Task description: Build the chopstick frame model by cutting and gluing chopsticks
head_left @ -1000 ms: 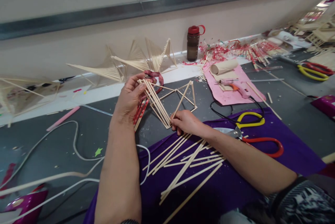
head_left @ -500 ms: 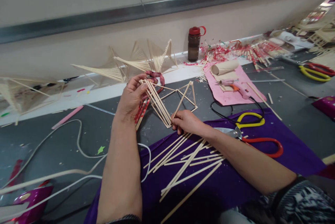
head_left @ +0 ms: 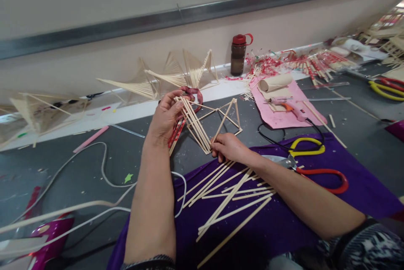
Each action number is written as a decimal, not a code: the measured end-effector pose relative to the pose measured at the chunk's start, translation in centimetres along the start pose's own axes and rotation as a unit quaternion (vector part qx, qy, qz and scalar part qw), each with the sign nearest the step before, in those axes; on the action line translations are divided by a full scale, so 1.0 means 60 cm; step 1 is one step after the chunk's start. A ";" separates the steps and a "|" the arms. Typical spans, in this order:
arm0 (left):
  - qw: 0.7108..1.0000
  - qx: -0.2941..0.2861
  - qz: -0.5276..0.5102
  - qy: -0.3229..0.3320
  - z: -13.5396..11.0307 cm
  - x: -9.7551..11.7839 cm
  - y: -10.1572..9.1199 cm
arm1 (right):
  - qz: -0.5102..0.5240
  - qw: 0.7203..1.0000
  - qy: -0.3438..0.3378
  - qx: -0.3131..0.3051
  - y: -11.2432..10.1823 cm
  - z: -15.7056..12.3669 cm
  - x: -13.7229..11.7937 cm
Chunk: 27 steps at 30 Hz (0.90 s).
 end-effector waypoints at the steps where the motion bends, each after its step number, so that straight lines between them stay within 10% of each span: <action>1: 1.000 -0.001 0.000 0.002 0.000 0.000 0.000 | -0.002 1.000 0.000 -0.001 0.000 0.000 0.002; 27: 1.000 0.007 -0.004 -0.004 0.001 0.003 0.000 | -0.007 1.000 -0.006 0.007 -0.005 0.000 -0.006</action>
Point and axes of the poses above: each hand's wrist, its own z-axis towards the middle knuckle, its own y-axis out of the palm, x = y × z, the point moved 8 cm from there along z, towards the middle knuckle, and after that the axes turned 14 degrees about -y, right-handed, at the moved point
